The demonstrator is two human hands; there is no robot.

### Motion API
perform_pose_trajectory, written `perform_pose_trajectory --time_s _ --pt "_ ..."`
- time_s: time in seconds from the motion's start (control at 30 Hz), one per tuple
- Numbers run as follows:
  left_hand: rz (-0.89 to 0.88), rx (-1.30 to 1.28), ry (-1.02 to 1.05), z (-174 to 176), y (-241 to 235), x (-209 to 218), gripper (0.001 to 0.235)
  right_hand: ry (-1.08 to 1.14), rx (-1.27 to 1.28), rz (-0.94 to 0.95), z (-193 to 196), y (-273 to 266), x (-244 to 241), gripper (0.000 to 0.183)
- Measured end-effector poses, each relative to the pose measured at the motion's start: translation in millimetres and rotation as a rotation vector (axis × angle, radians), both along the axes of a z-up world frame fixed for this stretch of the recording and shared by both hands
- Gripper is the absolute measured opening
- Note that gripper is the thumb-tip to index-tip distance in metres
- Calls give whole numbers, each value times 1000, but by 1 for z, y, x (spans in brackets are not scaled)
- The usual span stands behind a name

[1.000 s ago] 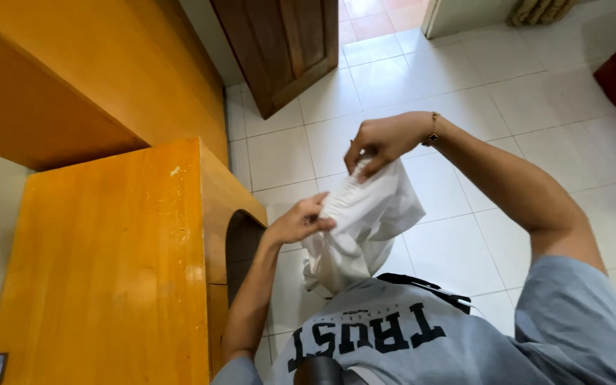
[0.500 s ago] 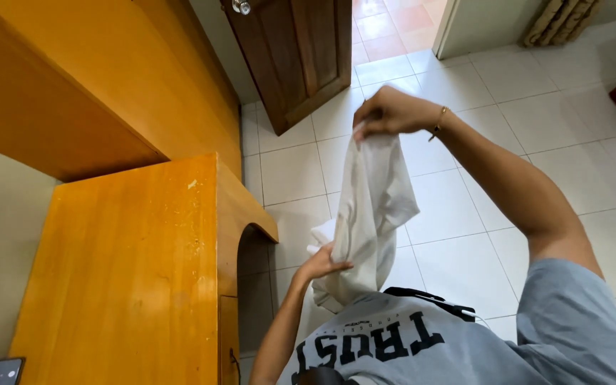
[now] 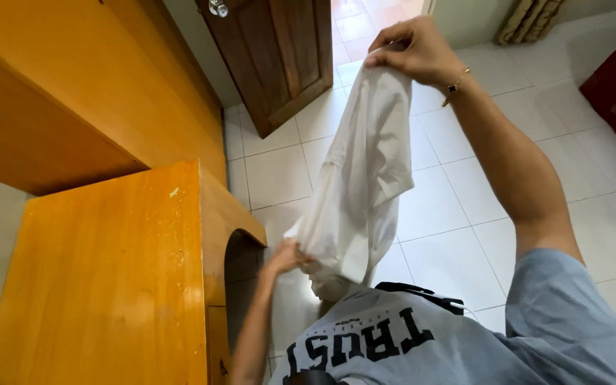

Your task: Inspecting and unfolding a white shower curtain on a desk in a room.

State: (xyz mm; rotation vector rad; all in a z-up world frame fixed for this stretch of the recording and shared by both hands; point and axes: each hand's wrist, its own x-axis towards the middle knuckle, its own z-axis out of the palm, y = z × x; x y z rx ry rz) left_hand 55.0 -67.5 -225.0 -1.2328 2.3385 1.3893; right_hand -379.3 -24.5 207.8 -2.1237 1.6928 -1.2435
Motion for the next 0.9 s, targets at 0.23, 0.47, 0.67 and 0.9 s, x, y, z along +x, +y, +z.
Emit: perform_pose_trajectory --time_s 0.23,0.47,0.67,0.9 --pt "400 -657 -6 8 -101 63 30 -102 33 -71 -8 8 -36 22" --pt "382 -1191 -155 127 -64 73 22 -56 7 -151 -21 20 -76 20" --pt "371 -1281 -98 103 -58 95 21 -169 -105 -83 -25 25 -93 12" --pt "451 -1168 -86 59 -55 166 23 -250 -179 -117 -36 17 -117 10"
